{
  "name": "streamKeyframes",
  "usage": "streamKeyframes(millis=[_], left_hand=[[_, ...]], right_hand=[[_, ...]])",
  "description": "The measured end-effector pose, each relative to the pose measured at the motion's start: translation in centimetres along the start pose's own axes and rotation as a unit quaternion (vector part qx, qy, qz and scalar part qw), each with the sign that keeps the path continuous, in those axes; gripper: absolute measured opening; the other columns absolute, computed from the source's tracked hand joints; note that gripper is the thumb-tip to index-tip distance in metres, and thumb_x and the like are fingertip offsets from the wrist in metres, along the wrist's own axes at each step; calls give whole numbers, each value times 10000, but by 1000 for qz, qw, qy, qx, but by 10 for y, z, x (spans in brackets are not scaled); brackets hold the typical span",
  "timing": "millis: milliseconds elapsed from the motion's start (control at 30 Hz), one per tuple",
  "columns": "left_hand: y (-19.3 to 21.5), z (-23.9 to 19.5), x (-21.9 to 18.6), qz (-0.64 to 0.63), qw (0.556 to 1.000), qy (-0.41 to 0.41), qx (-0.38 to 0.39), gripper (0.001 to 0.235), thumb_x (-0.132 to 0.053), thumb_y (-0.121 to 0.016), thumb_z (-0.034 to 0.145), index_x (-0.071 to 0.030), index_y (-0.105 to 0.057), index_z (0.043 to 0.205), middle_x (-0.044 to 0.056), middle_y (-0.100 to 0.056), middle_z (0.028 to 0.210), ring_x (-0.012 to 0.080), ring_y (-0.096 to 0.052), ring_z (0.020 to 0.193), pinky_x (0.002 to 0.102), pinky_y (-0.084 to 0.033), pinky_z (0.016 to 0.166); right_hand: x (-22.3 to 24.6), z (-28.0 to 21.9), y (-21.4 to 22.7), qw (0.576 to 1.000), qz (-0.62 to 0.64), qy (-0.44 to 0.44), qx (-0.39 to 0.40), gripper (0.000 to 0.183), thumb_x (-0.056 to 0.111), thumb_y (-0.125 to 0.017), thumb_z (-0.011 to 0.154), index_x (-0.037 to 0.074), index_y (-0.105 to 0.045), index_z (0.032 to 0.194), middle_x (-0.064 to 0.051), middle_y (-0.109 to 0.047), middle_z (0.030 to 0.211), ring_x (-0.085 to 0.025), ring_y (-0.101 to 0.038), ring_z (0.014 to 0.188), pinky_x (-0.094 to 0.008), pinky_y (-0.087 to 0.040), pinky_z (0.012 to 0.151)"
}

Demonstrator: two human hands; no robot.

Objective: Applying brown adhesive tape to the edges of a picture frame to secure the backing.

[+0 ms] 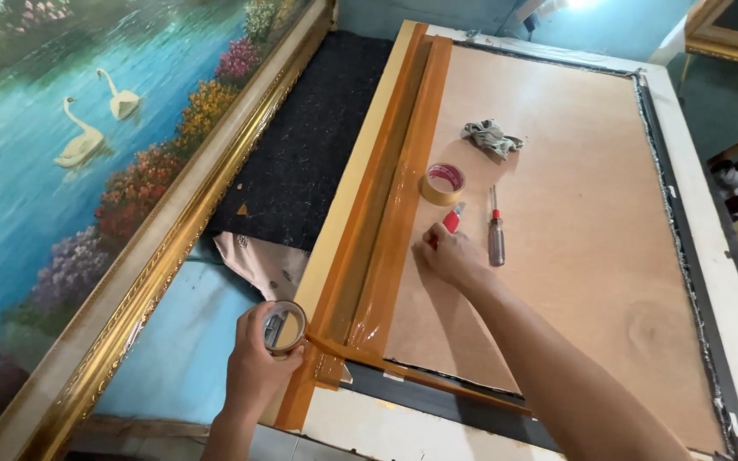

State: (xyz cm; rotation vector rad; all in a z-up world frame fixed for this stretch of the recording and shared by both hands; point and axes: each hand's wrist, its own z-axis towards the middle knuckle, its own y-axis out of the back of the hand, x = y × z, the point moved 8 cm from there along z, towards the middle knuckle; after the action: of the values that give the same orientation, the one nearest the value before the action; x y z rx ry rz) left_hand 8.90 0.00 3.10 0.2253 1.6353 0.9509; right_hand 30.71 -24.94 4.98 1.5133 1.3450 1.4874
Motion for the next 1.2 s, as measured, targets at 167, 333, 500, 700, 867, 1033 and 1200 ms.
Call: streamKeyframes(millis=[167, 333, 500, 700, 867, 1033, 1200], left_hand=[[3, 0, -5, 6, 1000, 28, 6, 678, -217, -717, 617, -212, -393, 1213, -21, -408, 1245, 185, -507, 1063, 370, -504, 715], [2, 1, -6, 21, 996, 67, 51, 765, -253, -703, 644, -180, -308, 1295, -7, -353, 1296, 200, -475, 1098, 379, -502, 740], [4, 8, -7, 5, 998, 13, 67, 745, -225, -707, 654, -165, -330, 1293, 21, -359, 1295, 194, -431, 1151, 353, -471, 821], [10, 16, -4, -7, 994, -43, 98, 738, -250, -738, 638, -161, -372, 1273, 8, -400, 1257, 181, -450, 1140, 344, -477, 820], [16, 19, -3, -31, 988, -84, 129, 722, -278, -722, 633, -161, -394, 1265, 23, -399, 1257, 177, -465, 1117, 333, -479, 830], [21, 22, -7, -27, 980, -109, 163, 700, -318, -700, 640, -186, -402, 1260, 28, -409, 1194, 174, -546, 962, 327, -505, 697], [31, 22, -13, -47, 973, -171, 150, 697, -260, -718, 598, -179, -425, 1226, 52, -422, 1188, 209, -461, 1069, 364, -461, 797]], right_hand=[[19, -49, 16, 991, 121, -50, 26, 187, 335, -445, 803, 158, -468, 860, -55, -618, 781, -218, -554, 744, -332, -411, 635], [-12, -65, -39, 830, 533, -161, 3, 172, 69, -502, 780, 133, -393, 897, -150, -532, 815, -285, -617, 666, -315, -465, 455], [39, -122, -30, 660, 731, -161, 67, 737, -121, -428, 749, 201, -129, 1341, -236, -546, 1017, -379, -591, 915, -408, -499, 696], [79, -158, -58, 598, 772, -167, 135, 487, -121, -350, 657, 173, -372, 1044, -101, -394, 772, -217, -402, 680, -370, -452, 621], [93, -188, -75, 619, 748, -211, 107, 74, 162, -440, 840, 115, -423, 895, -58, -351, 651, -181, -376, 526, -320, -424, 464], [115, -218, -76, 687, 685, -222, 94, 286, 280, -395, 894, 11, -488, 866, -103, -425, 606, -198, -414, 509, -312, -421, 433], [130, -239, -95, 757, 601, -218, 133, 331, 276, -281, 872, 24, -495, 891, -167, -595, 639, -222, -505, 592, -300, -400, 598]])
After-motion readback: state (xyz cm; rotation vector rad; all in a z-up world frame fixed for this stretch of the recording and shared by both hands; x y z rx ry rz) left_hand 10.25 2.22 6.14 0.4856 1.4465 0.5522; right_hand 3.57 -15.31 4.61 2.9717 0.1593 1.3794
